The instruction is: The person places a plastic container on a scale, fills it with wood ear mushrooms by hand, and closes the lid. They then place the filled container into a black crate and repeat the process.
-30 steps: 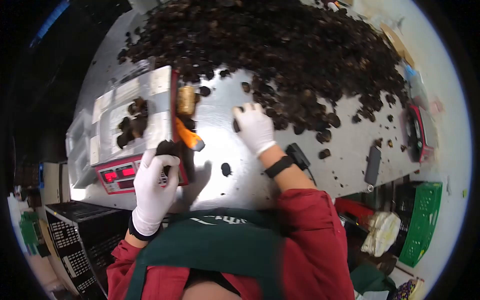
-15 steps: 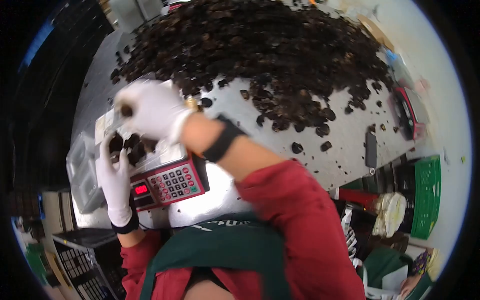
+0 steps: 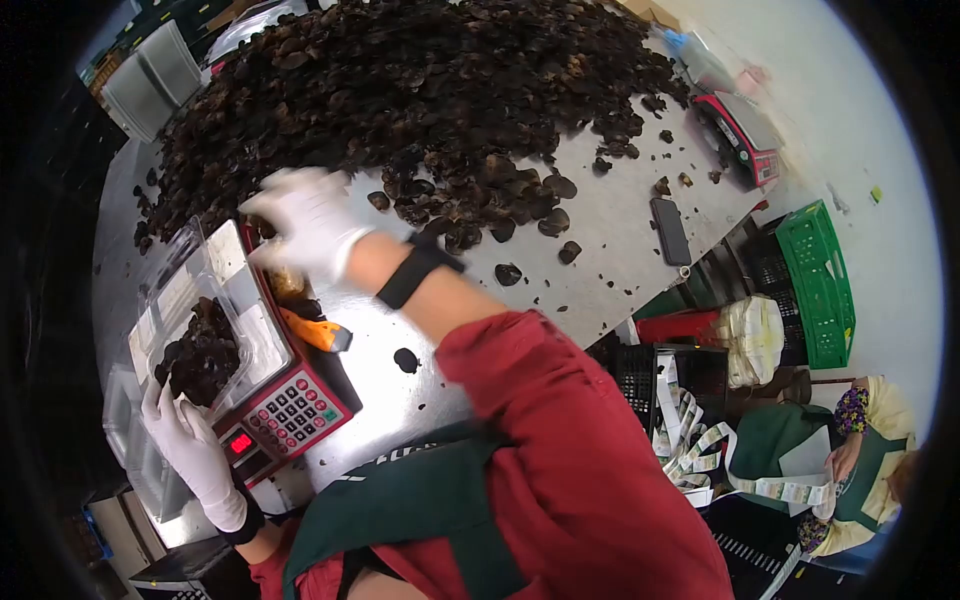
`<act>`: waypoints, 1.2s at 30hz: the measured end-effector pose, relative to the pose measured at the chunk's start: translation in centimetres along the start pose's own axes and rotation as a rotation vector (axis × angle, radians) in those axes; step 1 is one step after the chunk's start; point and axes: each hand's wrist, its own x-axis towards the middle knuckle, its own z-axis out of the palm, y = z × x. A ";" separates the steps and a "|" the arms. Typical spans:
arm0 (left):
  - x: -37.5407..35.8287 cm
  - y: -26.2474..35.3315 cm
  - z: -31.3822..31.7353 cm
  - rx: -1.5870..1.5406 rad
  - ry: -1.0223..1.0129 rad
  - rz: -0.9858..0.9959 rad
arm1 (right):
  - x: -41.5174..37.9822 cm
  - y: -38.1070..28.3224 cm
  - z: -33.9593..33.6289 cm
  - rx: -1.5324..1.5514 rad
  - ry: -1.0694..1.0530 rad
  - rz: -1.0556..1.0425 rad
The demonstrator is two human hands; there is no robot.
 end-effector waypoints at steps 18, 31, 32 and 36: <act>-4.4 10.1 2.0 -0.394 -0.113 0.521 | -13.2 13.8 -10.1 -0.474 0.111 0.214; -7.4 13.8 7.1 -0.492 -0.436 0.600 | -20.0 12.4 -10.3 -0.012 0.391 0.355; -7.5 13.9 7.2 -0.496 -0.437 0.605 | -19.9 12.7 -10.3 0.227 0.402 0.468; -7.5 14.3 7.3 -0.483 -0.422 0.599 | -19.9 11.7 -13.8 0.901 0.397 0.994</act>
